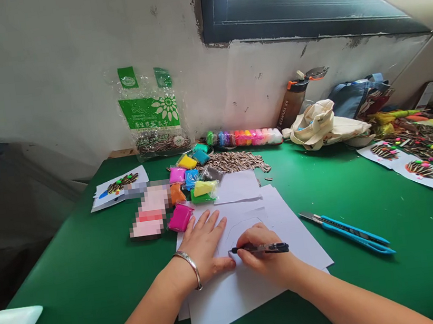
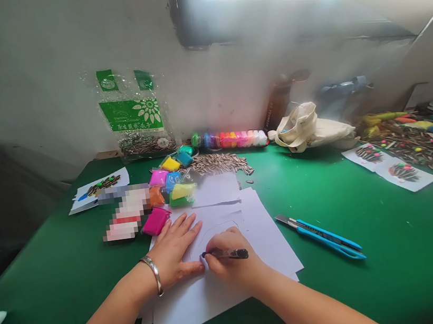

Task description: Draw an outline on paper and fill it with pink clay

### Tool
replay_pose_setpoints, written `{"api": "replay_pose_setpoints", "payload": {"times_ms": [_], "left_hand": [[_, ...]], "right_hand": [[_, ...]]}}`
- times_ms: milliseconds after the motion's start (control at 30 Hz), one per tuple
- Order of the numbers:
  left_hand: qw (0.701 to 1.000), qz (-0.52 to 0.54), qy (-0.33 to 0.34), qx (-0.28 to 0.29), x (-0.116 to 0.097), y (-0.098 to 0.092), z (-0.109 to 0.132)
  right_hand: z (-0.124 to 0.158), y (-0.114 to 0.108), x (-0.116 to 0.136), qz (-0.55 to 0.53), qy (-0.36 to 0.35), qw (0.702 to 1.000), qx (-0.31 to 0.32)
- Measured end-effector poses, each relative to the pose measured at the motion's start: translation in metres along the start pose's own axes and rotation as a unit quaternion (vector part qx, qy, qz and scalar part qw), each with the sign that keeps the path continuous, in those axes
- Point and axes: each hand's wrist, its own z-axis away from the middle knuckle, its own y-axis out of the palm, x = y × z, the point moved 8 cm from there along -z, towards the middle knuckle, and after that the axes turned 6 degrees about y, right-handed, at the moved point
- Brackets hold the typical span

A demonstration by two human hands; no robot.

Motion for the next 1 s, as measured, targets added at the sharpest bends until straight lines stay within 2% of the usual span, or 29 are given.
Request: {"api": "replay_pose_setpoints", "payload": {"times_ms": [267, 800, 1000], "left_hand": [[1.0, 0.006, 0.004, -0.008, 0.001, 0.001, 0.0], [1.0, 0.007, 0.005, -0.007, 0.0, 0.0, 0.0], [1.0, 0.009, 0.008, -0.01, 0.0, 0.0, 0.0]], "right_hand": [[-0.003, 0.002, -0.001, 0.01, -0.002, 1.0, 0.003], [-0.001, -0.004, -0.007, 0.017, -0.004, 0.999, -0.048], [-0.002, 0.0, -0.004, 0.017, -0.019, 0.999, -0.026]]}}
